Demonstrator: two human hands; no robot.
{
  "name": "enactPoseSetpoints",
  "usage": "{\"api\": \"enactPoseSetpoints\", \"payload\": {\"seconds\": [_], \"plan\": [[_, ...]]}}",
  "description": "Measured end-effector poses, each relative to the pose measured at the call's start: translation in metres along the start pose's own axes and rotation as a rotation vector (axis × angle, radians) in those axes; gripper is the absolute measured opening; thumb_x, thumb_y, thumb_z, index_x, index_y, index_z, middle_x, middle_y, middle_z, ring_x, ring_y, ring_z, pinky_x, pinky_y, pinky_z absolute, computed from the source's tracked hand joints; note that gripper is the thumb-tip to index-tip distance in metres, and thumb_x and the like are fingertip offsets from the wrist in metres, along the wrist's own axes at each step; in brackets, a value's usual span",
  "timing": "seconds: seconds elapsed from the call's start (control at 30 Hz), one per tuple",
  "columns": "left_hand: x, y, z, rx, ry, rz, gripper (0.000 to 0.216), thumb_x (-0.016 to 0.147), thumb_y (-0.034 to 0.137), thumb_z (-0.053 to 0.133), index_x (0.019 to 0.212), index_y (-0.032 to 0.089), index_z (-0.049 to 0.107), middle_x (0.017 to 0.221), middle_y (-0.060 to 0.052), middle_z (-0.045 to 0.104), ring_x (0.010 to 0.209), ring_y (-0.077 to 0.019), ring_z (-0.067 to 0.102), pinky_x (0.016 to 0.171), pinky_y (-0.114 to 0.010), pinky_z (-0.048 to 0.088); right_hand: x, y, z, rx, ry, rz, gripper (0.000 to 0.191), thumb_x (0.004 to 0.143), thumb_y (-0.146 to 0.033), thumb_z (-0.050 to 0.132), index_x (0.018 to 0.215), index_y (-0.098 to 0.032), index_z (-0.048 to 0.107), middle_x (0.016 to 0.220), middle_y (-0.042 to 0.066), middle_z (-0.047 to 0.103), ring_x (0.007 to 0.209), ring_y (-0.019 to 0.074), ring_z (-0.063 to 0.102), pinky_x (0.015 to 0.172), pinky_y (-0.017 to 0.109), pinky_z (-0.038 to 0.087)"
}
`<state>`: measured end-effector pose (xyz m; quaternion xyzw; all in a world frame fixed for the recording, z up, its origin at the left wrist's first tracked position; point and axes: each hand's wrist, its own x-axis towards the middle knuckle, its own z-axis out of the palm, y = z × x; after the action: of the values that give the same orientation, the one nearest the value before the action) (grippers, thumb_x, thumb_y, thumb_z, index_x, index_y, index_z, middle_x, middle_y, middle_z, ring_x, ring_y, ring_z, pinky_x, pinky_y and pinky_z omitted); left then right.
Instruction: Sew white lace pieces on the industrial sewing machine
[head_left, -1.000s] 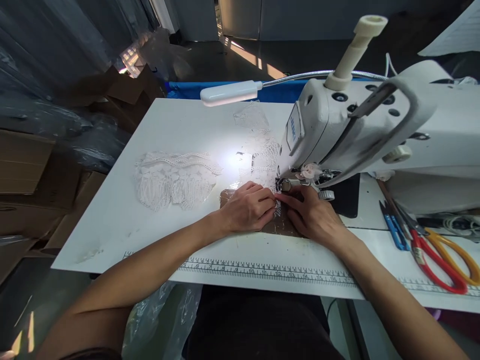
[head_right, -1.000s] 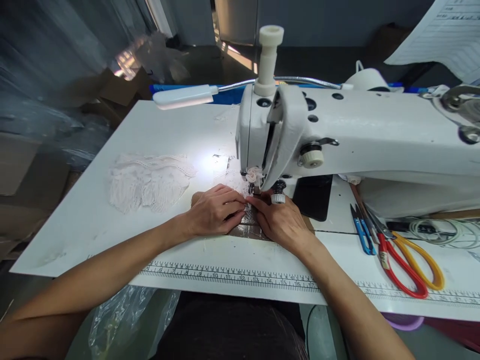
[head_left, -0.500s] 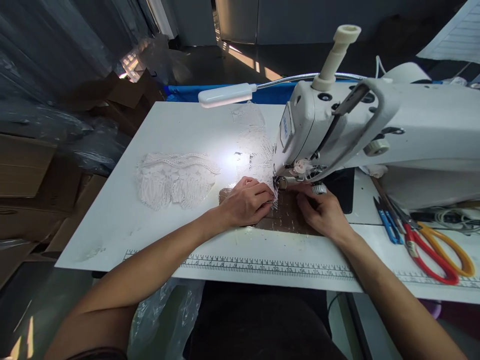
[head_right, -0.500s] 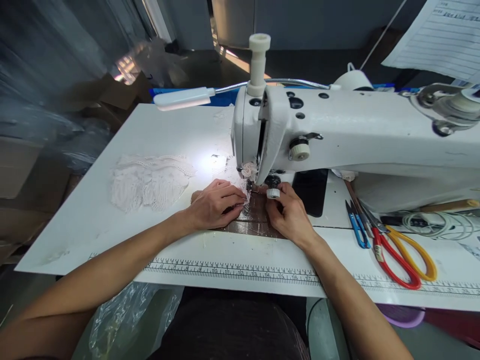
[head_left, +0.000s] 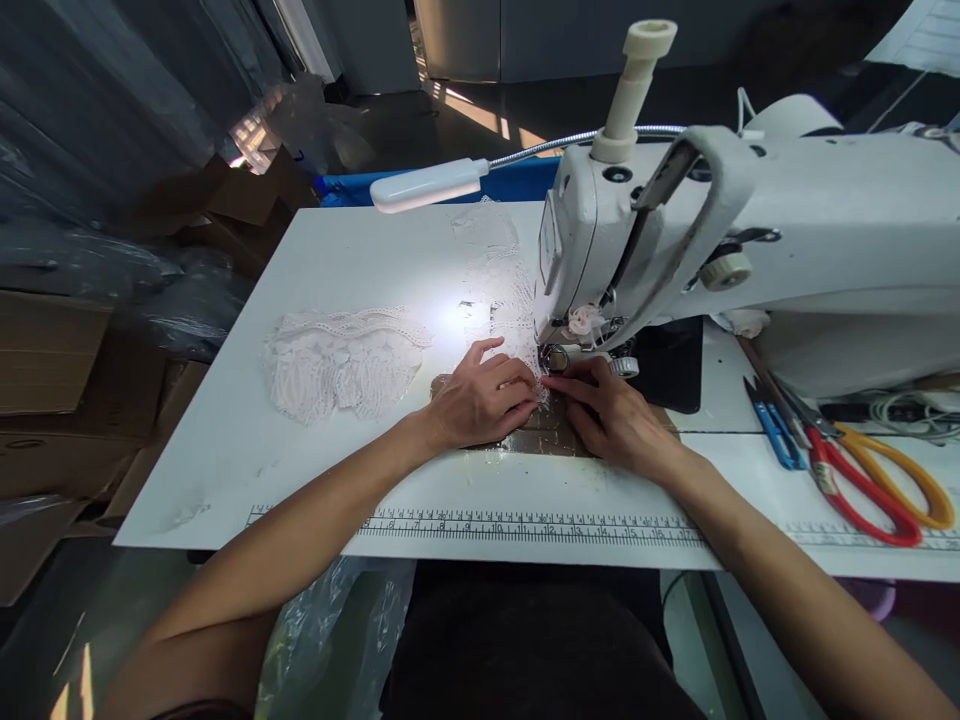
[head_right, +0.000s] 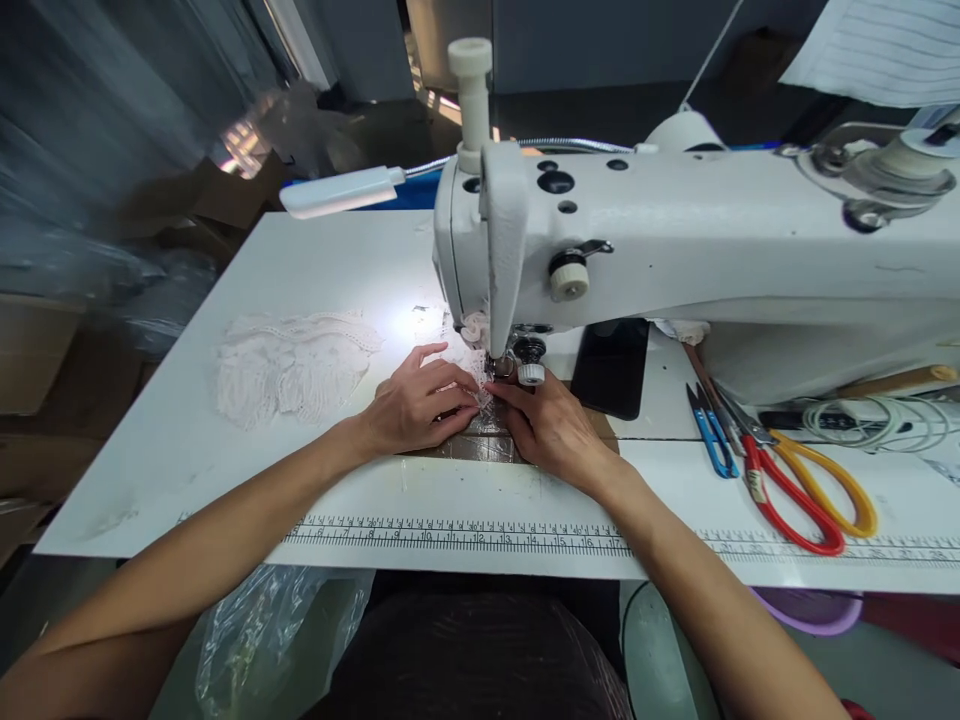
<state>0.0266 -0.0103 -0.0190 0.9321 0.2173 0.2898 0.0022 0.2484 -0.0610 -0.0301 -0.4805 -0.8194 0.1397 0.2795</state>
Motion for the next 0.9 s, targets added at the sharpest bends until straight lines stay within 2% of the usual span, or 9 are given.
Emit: {"api": "enactPoseSetpoints", "payload": {"seconds": [0.13,0.23,0.33,0.43,0.5,0.63,0.9], "plan": [[0.0019,-0.0004,0.0001,0.025,0.046,0.001,0.016,0.092,0.02,0.057,0.079,0.017,0.065,0.088,0.0,0.072,0.072,-0.011,0.063,0.099,-0.043,0.045,-0.001,0.0017,-0.0031,0.09,0.033,0.128,0.039,0.093,-0.021,0.047,0.13,-0.019,0.061,0.1,0.009,0.059,0.081,0.0168,0.062,0.076,0.033,0.056],[0.0028,-0.0002,0.0028,0.045,0.063,0.034,0.016,0.092,0.019,0.058,0.078,0.016,0.065,0.087,-0.002,0.072,0.071,-0.0113,0.062,0.092,-0.04,0.047,-0.0012,0.0015,-0.0035,0.088,0.052,0.164,0.037,0.093,-0.023,0.049,0.127,-0.017,0.063,0.088,0.007,0.059,0.075,0.0161,0.061,0.071,0.031,0.055],[0.0026,0.0,0.0055,0.033,0.063,0.059,0.014,0.093,0.018,0.058,0.081,0.016,0.066,0.089,-0.002,0.073,0.072,-0.0116,0.062,0.088,-0.038,0.048,-0.0009,0.0007,-0.0019,0.084,0.037,0.115,0.037,0.094,-0.022,0.047,0.127,-0.018,0.064,0.097,0.01,0.058,0.079,0.0169,0.061,0.074,0.033,0.055],[0.0018,-0.0004,0.0067,0.005,0.021,0.076,0.013,0.094,0.019,0.056,0.085,0.016,0.066,0.09,-0.003,0.073,0.075,-0.0119,0.063,0.085,-0.036,0.048,-0.001,0.0004,0.0,0.048,0.021,0.053,0.037,0.094,-0.022,0.046,0.125,-0.02,0.065,0.11,0.013,0.054,0.094,0.0213,0.061,0.082,0.037,0.056],[0.0012,-0.0011,0.0064,0.003,-0.016,0.08,0.015,0.096,0.02,0.055,0.086,0.016,0.066,0.09,-0.003,0.073,0.076,-0.0123,0.063,0.082,-0.035,0.048,-0.0012,0.001,0.0008,0.01,0.01,0.017,0.036,0.094,-0.021,0.047,0.124,-0.02,0.067,0.111,0.014,0.053,0.1,0.0242,0.06,0.086,0.04,0.055],[0.0007,-0.0024,0.0056,0.023,-0.047,0.097,0.015,0.096,0.021,0.054,0.088,0.017,0.066,0.092,-0.003,0.072,0.077,-0.013,0.062,0.081,-0.035,0.048,-0.0015,0.002,0.0002,-0.022,-0.019,-0.005,0.037,0.093,-0.02,0.048,0.125,-0.022,0.067,0.111,0.014,0.053,0.102,0.0254,0.059,0.086,0.044,0.056],[-0.0008,-0.0021,0.0071,0.049,-0.008,0.116,0.015,0.095,0.02,0.055,0.086,0.016,0.066,0.086,-0.002,0.07,0.076,-0.0125,0.062,0.09,-0.038,0.049,-0.0029,-0.0005,-0.0046,-0.033,-0.019,-0.072,0.032,0.09,-0.018,0.051,0.114,-0.022,0.073,0.111,0.014,0.057,0.1,0.0247,0.059,0.084,0.043,0.057]]}}
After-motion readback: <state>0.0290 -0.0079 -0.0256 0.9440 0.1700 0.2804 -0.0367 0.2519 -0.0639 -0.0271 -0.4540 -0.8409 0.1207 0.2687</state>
